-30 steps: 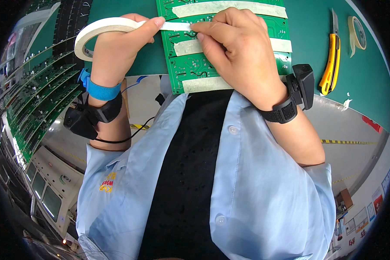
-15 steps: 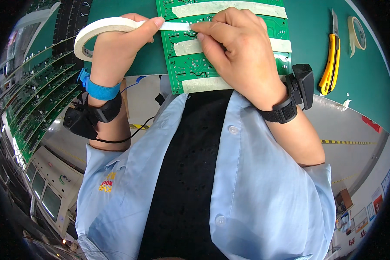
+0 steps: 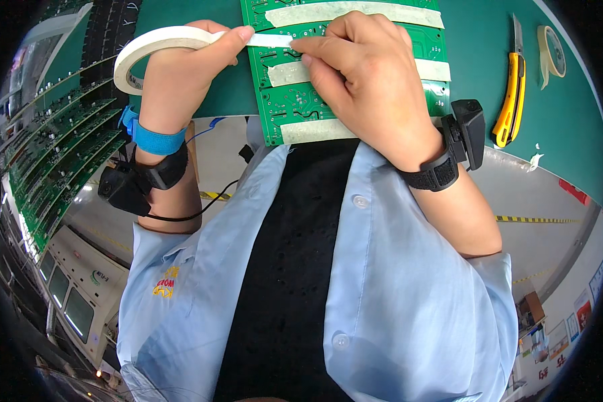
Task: The person picks up a circuit board, peels off tape fragments by hand, and places it on a stack. They then take a new circuit board, apply strips of tape from a roll across it, and cut each strip with a utility knife.
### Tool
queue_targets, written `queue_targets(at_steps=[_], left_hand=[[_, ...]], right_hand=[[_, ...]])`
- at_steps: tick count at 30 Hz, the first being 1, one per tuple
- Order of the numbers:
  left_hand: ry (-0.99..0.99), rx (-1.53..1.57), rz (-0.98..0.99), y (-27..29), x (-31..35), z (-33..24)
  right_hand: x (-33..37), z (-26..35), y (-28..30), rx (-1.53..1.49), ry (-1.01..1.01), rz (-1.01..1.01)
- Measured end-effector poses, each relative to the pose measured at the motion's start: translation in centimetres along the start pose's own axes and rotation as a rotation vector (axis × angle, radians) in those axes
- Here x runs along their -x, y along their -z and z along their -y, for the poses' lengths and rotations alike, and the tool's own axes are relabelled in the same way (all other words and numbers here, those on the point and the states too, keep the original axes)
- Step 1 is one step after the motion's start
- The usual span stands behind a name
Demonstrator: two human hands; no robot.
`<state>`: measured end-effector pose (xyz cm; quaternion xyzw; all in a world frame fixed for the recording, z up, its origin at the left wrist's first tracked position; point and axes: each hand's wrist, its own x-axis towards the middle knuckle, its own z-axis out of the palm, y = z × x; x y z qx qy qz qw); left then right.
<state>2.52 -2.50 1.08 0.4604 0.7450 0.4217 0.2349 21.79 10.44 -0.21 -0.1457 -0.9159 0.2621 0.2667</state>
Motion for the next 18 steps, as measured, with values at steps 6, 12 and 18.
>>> queue_targets(at_steps=[6,12,18], left_hand=[[-0.057,-0.026,0.001,0.0,0.0,0.0],[0.132,0.034,-0.018,-0.3,0.3,-0.3],[-0.107,-0.243,-0.13,-1.6,-2.6,-0.6]], right_hand=[[-0.1,0.3,0.0,0.054,0.019,-0.001],[0.0,1.3,-0.1,0.184,0.043,0.011],[-0.2,0.6,-1.2,0.146,0.067,-0.005]])
